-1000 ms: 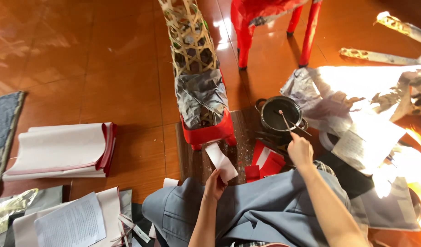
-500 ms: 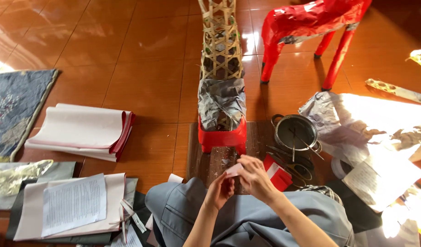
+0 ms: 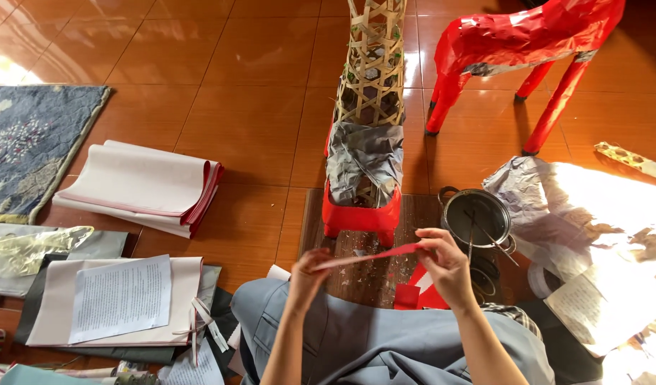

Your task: Applying red paper to a bamboo structure using glue and scissors

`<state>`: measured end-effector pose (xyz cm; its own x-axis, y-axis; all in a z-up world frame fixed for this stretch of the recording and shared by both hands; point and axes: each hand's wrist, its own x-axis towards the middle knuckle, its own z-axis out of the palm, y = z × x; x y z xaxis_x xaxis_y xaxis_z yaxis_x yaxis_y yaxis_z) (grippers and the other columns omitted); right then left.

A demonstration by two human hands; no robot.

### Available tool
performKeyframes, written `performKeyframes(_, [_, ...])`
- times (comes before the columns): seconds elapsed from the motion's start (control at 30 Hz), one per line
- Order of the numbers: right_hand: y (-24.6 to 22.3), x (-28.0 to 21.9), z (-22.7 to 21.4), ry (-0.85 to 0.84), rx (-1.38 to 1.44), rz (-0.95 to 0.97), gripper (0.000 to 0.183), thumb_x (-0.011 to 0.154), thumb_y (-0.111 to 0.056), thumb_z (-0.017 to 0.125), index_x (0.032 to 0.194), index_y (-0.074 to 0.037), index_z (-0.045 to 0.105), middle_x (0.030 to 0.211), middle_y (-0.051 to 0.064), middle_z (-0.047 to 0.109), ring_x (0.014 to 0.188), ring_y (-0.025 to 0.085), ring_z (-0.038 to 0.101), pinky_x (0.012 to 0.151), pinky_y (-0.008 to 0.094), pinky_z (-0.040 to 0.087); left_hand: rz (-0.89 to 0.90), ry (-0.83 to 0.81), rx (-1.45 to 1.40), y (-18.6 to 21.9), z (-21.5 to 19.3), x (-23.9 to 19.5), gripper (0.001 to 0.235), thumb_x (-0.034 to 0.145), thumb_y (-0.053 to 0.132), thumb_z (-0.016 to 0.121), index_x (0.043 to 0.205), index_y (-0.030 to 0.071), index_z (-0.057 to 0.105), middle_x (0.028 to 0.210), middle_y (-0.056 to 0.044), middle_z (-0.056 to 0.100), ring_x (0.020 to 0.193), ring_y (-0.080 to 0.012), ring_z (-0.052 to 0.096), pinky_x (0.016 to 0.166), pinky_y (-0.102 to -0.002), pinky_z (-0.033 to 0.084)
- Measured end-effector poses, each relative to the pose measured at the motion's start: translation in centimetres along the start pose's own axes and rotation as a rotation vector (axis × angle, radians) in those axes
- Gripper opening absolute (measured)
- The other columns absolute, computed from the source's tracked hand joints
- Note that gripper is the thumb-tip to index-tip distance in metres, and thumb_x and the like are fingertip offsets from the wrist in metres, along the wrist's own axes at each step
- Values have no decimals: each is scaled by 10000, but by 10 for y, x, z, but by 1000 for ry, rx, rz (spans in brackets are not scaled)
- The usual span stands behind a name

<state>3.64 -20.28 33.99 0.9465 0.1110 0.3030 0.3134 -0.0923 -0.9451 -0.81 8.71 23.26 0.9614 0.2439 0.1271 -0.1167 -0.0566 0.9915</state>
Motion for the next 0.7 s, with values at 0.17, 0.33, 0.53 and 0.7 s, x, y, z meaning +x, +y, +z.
performKeyframes(0.17, [9,17,8,99,156,83,111,868,62,627,918,-5,701,1063,161,651,1021,258,639,950,395,488,-55,116,-268,66,-11,33,158,852,21,722,1005,47,754,992,-137,704,958,-207,606,878,-391,505])
performKeyframes(0.33, [12,42,25,183,255,91,107,931,47,565,950,2,660,1066,117,617,1047,173,577,970,364,472,-50,205,-283,51,-9,83,163,975,218,629,965,91,730,886,-66,682,887,-117,587,917,-358,488])
performKeyframes(0.53, [19,68,48,253,285,30,185,1006,-163,605,873,-52,670,993,68,613,948,126,543,943,354,458,-4,288,-297,-6,5,136,299,1047,281,512,934,45,658,801,-85,638,835,-140,575,918,-376,483])
performKeyframes(0.7, [52,73,47,249,244,-44,271,1005,-290,611,828,-90,655,1011,34,582,986,88,505,972,307,410,46,285,-231,-17,4,139,320,1029,363,522,886,98,631,734,-49,613,769,-104,520,921,-346,459])
